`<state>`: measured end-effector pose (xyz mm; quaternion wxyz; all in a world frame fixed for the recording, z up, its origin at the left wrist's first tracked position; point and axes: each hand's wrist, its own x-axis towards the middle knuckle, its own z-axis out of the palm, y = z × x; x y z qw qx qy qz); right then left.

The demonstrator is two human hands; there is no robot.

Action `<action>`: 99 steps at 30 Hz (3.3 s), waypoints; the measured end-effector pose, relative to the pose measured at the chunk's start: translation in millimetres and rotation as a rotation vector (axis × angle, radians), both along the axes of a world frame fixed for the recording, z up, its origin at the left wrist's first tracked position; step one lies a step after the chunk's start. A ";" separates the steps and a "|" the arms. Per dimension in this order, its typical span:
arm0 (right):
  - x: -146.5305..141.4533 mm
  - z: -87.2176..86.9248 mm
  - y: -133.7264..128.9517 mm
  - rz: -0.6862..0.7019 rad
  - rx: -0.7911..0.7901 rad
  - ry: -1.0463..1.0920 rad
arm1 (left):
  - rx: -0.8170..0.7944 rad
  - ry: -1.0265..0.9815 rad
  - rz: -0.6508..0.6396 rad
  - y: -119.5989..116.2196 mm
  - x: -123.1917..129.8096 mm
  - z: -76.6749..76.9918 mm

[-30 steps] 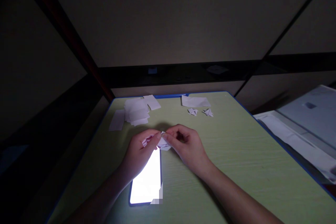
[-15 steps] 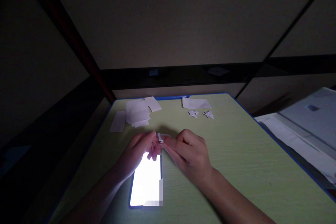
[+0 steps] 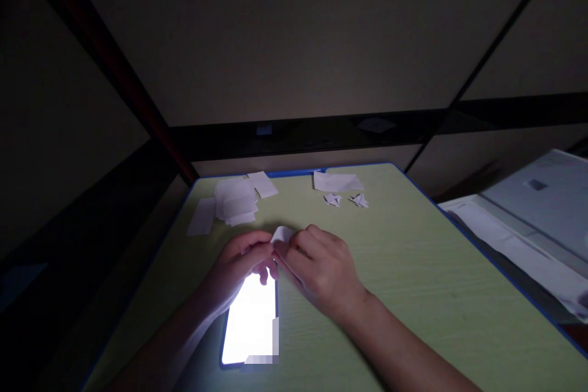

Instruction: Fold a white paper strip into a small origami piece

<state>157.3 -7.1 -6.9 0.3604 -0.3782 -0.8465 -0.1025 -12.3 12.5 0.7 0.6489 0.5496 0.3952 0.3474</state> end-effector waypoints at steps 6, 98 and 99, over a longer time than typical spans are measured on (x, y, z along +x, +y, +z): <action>5.7 7.6 -1.3 0.026 -0.111 0.292 | 0.147 0.178 0.139 -0.3 2.8 -6.4; -4.2 1.4 3.5 0.004 -0.402 0.550 | 0.403 0.126 0.285 -4.6 6.1 -9.8; -5.0 1.1 4.0 -0.010 -0.479 0.630 | 0.463 0.173 0.298 -4.6 5.6 -10.1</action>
